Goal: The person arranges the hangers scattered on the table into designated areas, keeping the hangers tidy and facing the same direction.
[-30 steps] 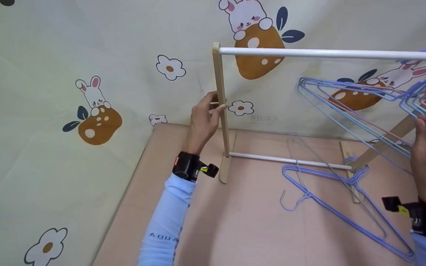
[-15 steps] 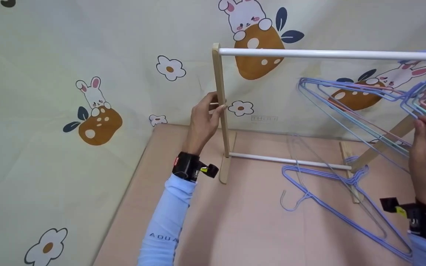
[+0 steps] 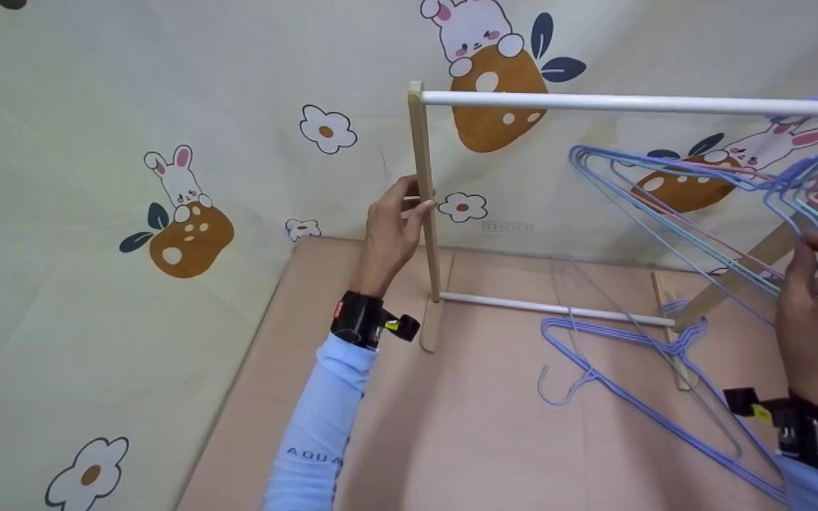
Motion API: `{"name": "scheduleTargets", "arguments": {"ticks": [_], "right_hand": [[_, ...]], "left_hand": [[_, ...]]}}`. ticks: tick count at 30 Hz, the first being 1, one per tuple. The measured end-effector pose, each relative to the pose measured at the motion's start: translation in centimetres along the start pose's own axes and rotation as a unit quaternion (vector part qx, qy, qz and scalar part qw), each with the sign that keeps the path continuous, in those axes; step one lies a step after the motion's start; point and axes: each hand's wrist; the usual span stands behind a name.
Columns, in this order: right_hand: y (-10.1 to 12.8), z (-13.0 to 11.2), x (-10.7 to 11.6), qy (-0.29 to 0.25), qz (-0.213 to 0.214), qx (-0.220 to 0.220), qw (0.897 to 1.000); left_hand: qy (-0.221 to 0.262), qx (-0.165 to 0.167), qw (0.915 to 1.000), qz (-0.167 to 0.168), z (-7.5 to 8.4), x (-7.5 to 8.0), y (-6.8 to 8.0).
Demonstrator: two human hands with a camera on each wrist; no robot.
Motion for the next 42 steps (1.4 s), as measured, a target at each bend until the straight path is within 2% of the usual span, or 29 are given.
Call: {"name": "scheduleTargets", "arguments": {"ticks": [4,11,19,26,31,37,42], "right_hand": [[0.1,0.0,-0.3,0.019,0.025,0.021,0.999],[1.0,-0.1,-1.2,-0.025,0.080,0.072,0.994],[3.4,-0.2,-2.2,-0.080,0.039,0.113,0.990],[5.4,-0.2,-3.5,-0.159,0.050,0.141,0.976],[7.1,0.7,-4.0,-0.157,-0.008,0.137,0.978],[9.4,2.3,-4.7,-0.128,-0.098,0.106,0.981],[10.8,2.4,-5.4,-0.110,-0.174,0.069,0.976]], "left_hand": [[0.006,-0.007,1.0000,0.000,0.0,0.0,0.0],[0.002,0.000,1.0000,0.000,0.0,0.1,0.1],[0.002,-0.001,1.0000,0.002,0.0,-0.1,0.1],[0.006,-0.006,1.0000,0.000,-0.1,0.0,0.2],[0.004,-0.002,1.0000,0.004,-0.1,0.1,0.3],[0.014,0.000,0.9999,0.003,-0.2,0.1,0.2],[0.014,-0.002,0.9999,0.001,-0.1,-0.1,0.1]]}}
Point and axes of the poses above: each hand's wrist, its own y-axis away from the middle knuckle, its own x-axis out of the back of the hand, z = x × y, and after that the axes turned 15 degrees about x, right-handed
